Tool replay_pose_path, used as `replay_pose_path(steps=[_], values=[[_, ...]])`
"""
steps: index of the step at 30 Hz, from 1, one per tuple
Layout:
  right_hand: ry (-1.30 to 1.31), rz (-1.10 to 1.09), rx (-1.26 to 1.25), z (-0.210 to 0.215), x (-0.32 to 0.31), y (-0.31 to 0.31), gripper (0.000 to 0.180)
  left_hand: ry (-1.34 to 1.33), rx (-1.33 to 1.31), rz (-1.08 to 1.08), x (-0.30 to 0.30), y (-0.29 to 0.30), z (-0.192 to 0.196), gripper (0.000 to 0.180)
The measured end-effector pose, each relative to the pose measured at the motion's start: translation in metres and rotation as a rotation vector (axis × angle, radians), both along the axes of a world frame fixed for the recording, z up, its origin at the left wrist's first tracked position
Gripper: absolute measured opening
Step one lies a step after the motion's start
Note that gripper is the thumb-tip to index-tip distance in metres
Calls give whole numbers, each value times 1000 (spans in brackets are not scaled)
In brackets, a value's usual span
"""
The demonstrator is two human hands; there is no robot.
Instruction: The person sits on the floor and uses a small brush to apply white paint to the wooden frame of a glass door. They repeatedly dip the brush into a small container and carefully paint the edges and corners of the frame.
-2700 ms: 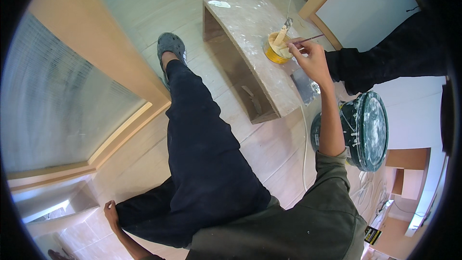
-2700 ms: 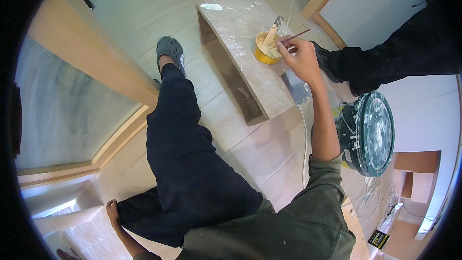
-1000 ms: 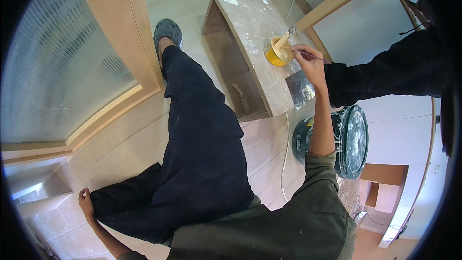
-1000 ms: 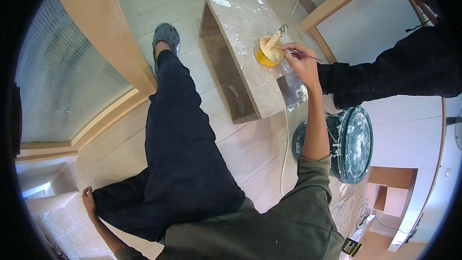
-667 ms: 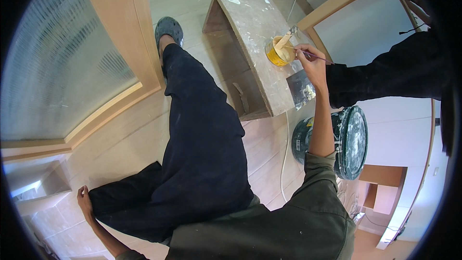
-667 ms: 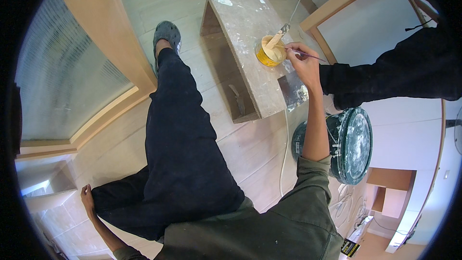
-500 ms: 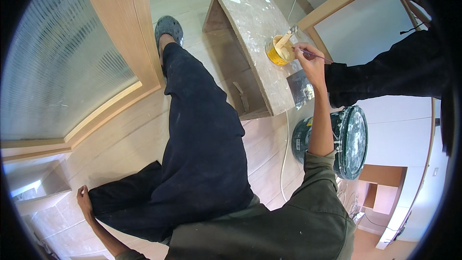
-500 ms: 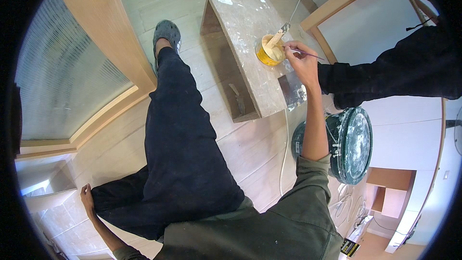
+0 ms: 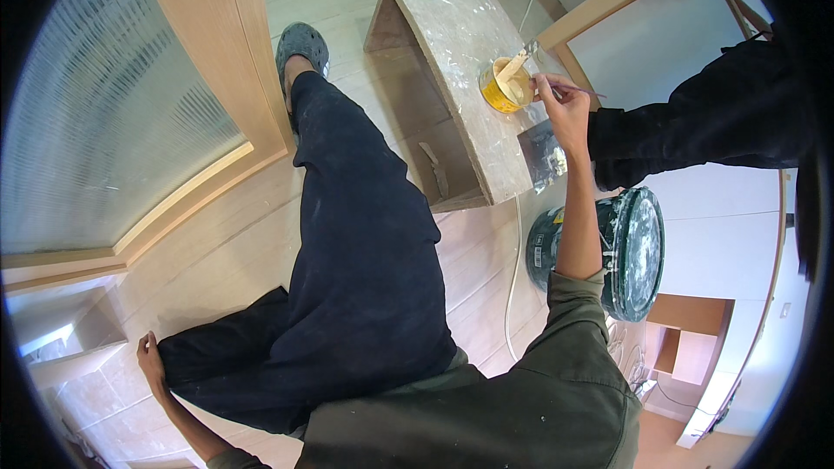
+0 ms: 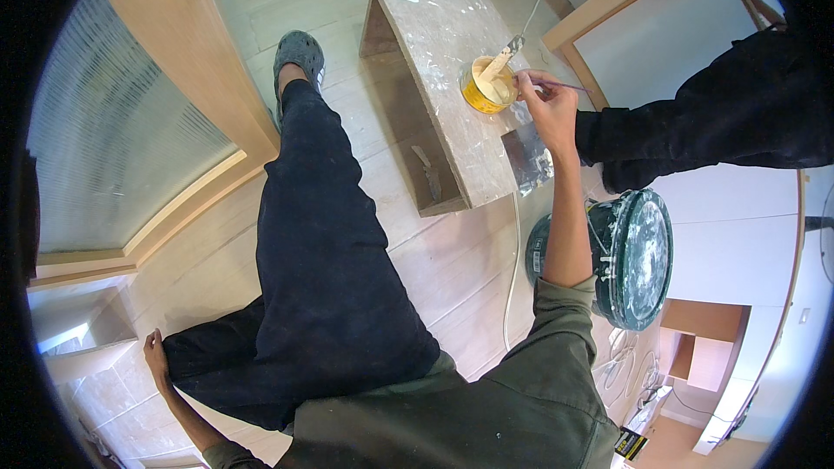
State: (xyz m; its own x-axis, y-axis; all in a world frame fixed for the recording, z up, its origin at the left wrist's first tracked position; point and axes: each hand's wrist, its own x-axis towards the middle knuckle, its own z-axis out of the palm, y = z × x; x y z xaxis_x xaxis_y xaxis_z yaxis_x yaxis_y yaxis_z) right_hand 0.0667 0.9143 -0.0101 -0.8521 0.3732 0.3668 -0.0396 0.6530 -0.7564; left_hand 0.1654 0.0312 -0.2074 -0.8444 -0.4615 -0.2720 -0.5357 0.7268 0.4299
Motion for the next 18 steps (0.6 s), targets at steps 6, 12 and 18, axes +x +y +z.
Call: replay_pose_path(steps=[6, 12, 18], values=[[23, -1, -24, 0, 3, -1, 24, -14, -6, -13, -3, 7, 5, 54], [-55, 34, 17, 4, 7, -4, 23, -4, 9, -20, 0, -7, -4, 56], [-129, 58, 110, 13, 9, -6, 24, -31, 13, -17, -2, -6, -2, 57]])
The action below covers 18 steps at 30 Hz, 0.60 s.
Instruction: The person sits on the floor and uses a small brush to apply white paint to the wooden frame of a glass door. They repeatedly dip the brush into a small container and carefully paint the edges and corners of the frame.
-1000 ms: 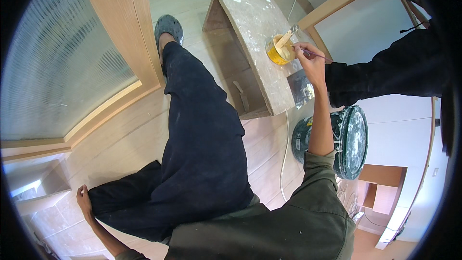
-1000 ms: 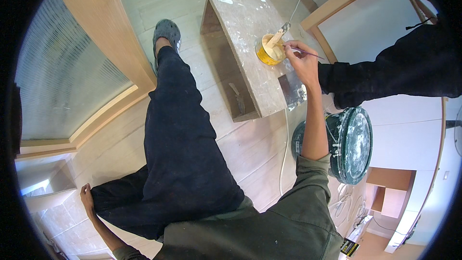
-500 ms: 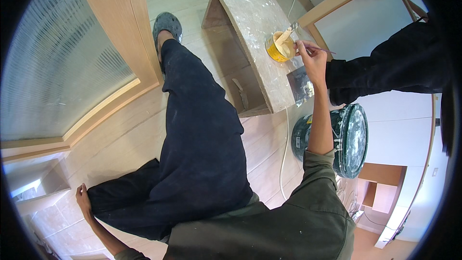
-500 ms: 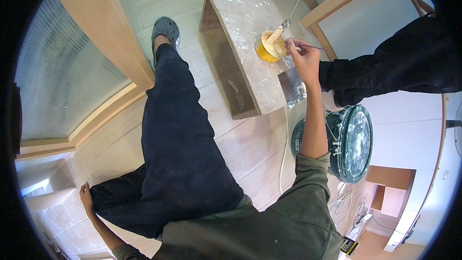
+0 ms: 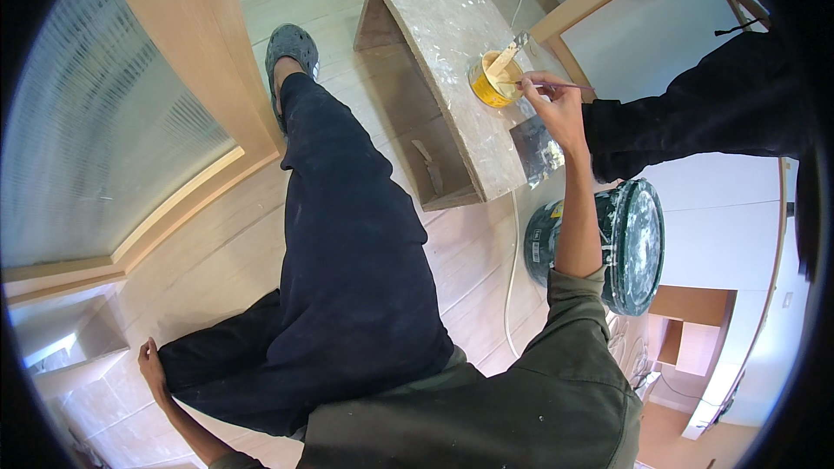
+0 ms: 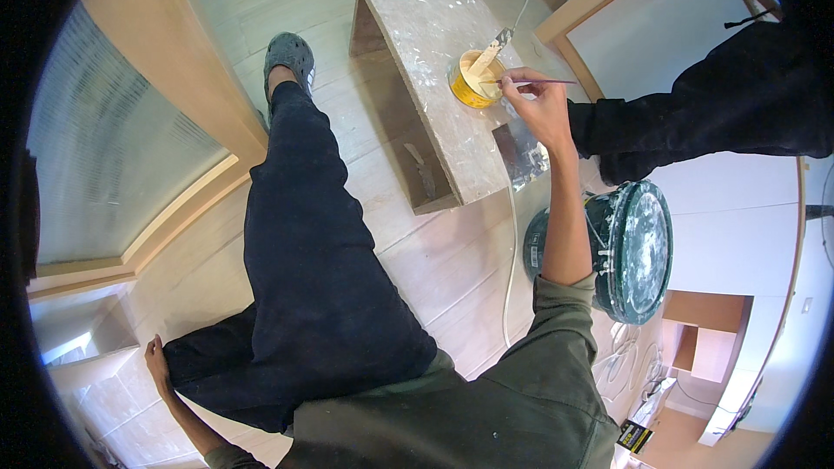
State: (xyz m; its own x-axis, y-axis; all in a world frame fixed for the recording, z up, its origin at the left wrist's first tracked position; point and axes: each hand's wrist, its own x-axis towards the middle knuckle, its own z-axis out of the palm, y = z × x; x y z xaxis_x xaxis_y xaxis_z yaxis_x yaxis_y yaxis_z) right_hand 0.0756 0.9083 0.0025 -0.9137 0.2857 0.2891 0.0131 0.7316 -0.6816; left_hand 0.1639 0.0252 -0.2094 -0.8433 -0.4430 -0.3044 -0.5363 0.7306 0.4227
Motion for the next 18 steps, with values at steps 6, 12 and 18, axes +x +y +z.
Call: replay_pose_path(steps=[6, 12, 18], values=[[-24, -4, 18, -1, 0, 1, 21, 8, -14, -9, 0, 4, 3, 56], [-28, 2, 37, 1, 0, 1, 23, 25, -27, 11, -1, 12, 8, 57], [-25, 6, -7, -1, -2, -2, 17, 48, -10, 9, 0, 4, 4, 56]])
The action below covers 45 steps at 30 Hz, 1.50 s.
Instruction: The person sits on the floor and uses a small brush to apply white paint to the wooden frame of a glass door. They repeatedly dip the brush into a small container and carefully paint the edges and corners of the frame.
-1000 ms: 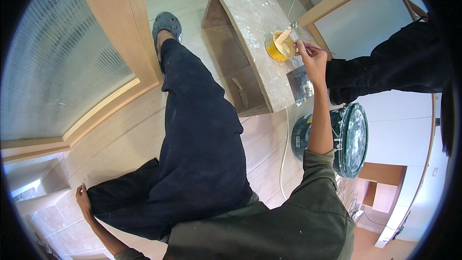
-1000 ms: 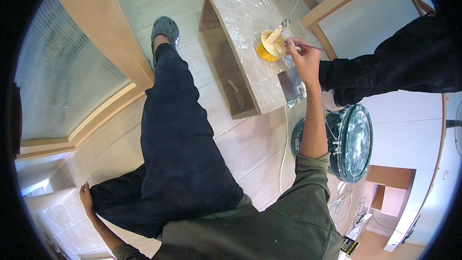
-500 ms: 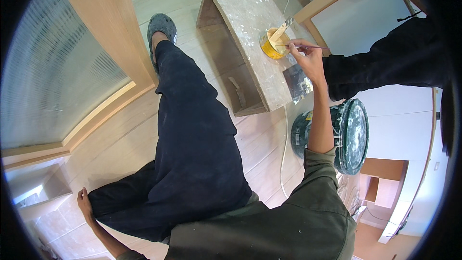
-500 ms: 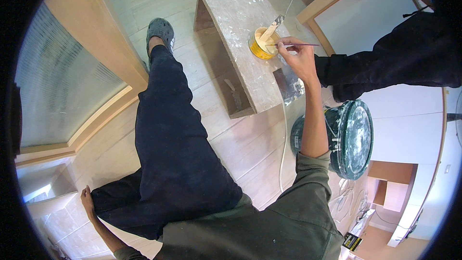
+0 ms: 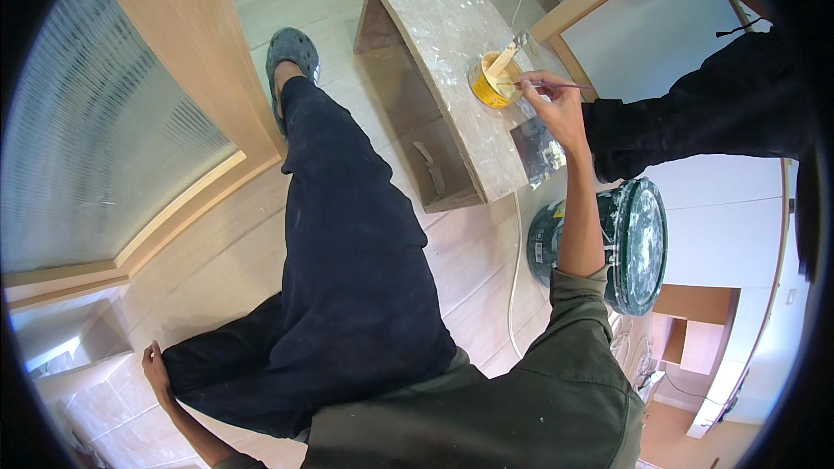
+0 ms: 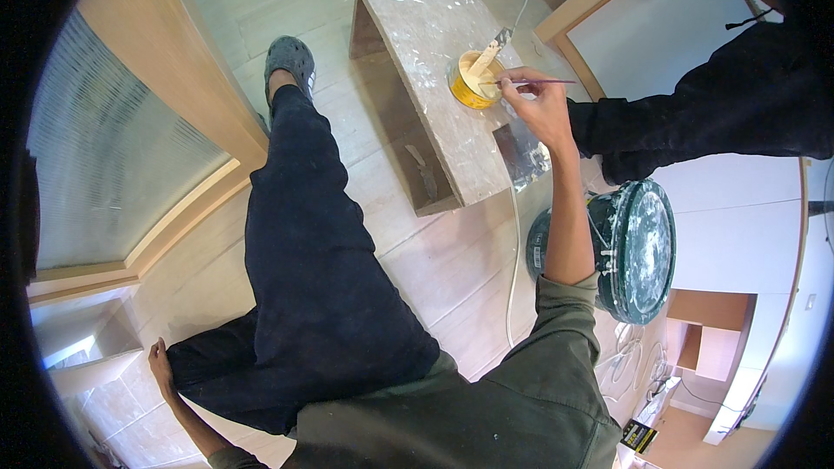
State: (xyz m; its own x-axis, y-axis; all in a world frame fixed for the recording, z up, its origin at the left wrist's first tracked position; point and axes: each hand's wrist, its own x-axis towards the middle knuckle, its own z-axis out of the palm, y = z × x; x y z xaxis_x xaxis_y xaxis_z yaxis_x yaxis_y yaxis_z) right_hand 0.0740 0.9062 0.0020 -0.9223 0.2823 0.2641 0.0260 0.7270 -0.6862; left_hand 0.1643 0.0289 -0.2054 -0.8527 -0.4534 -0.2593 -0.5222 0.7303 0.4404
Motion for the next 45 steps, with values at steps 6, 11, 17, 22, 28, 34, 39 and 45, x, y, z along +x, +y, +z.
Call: replay_pose_path(steps=[6, 11, 17, 22, 28, 34, 39, 45], values=[[66, 15, -216, 0, 7, 3, 16, -1, -1, -14, 1, 0, -2, 53], [185, 20, -359, 11, 13, 10, 16, 13, 7, -16, 0, 13, -3, 52], [328, 210, -497, 51, -15, -25, 18, 2, 30, 30, 8, 1, -12, 51], [404, 380, -541, 81, -31, -71, 16, 173, 162, 212, 9, 16, -3, 53], [319, 1155, -157, 144, -62, -267, 18, 392, 263, 498, 34, 19, -20, 35], [142, 1487, 43, 85, -88, -474, 9, 43, -473, 853, 217, -18, -70, 44], [201, 1517, -21, -2, -122, -545, 10, 50, -609, 1027, 258, -9, -94, 49], [322, 1453, -40, -110, -151, -598, 13, -10, -599, 1017, 253, -12, -89, 49]])
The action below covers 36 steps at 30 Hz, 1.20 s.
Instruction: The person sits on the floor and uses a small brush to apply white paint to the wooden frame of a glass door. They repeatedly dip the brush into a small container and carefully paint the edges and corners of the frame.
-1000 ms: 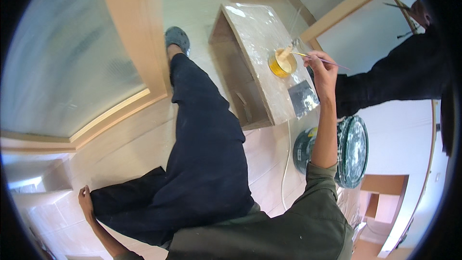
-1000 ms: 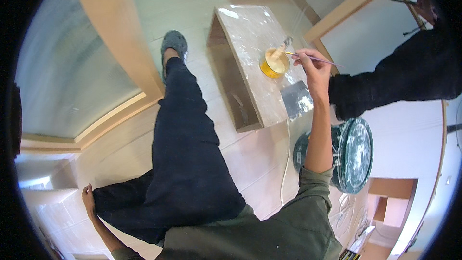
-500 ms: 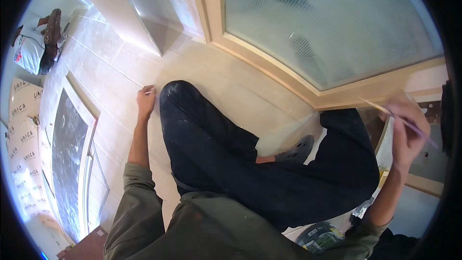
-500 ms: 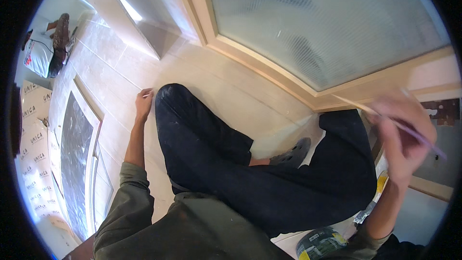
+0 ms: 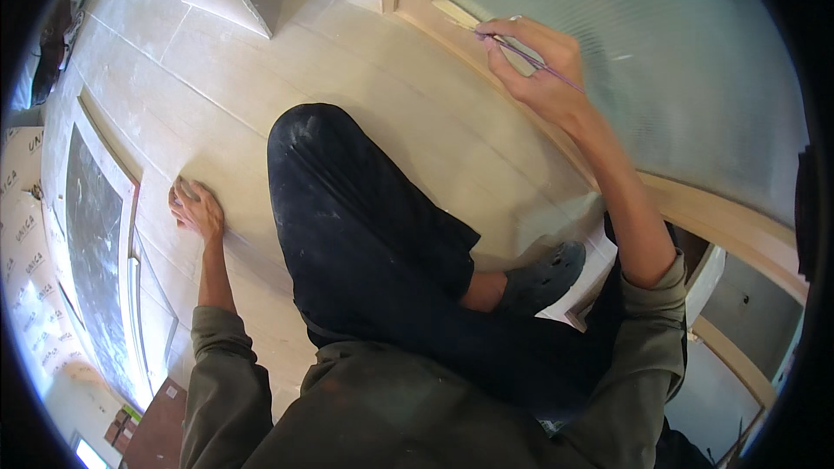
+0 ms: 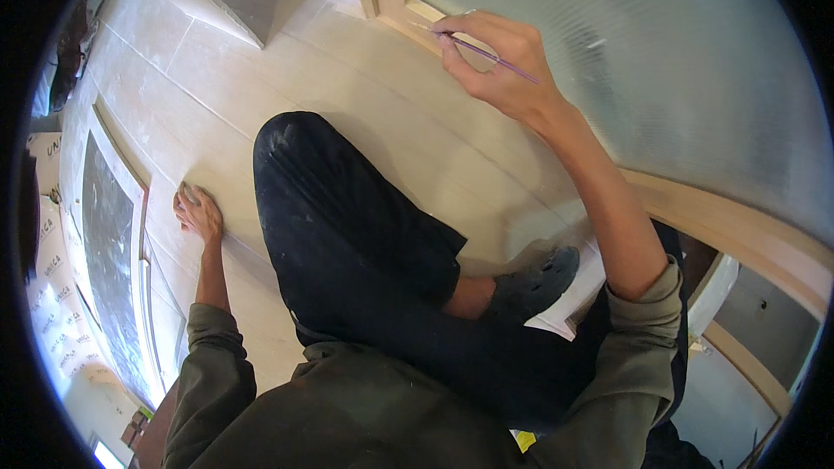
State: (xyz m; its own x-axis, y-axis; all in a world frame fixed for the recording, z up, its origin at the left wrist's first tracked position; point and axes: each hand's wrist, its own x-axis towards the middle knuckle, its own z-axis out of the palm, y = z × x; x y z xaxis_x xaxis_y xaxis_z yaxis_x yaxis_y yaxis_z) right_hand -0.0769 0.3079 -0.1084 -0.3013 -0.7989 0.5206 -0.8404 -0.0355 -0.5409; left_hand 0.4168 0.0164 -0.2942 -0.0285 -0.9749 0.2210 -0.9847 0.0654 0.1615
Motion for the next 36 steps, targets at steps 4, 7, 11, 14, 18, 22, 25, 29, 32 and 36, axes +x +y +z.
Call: replay_pose_path(steps=[4, 7, 11, 14, 18, 22, 25, 29, 32, 36], values=[[63, -7, -116, -46, -15, -24, 16, -3, 18, 31, 2, -3, 1, 48], [95, -10, -110, -62, -19, -32, 18, -23, 24, 43, 3, -3, 2, 47], [121, 14, -99, -74, -23, -35, 22, -16, 24, 32, 1, -1, 2, 45], [149, 5, -109, -79, -24, -36, 23, -17, 24, 29, -1, 0, 4, 45], [180, -7, -104, -84, -25, -36, 25, -20, 25, 42, -1, -2, 2, 45], [212, -4, -137, -87, -25, -36, 26, -17, 34, 45, 0, -1, 3, 46], [223, -6, -147, -91, -26, -37, 26, -18, 38, 46, 0, -2, 2, 46], [224, -6, -141, -93, -27, -37, 27, -16, 38, 46, 3, -3, 1, 46], [236, -10, -145, -95, -28, -36, 27, -7, 34, 41, 3, -3, 0, 45], [231, -20, -130, -95, -27, -36, 26, -6, 35, 39, 2, -3, 0, 45]])
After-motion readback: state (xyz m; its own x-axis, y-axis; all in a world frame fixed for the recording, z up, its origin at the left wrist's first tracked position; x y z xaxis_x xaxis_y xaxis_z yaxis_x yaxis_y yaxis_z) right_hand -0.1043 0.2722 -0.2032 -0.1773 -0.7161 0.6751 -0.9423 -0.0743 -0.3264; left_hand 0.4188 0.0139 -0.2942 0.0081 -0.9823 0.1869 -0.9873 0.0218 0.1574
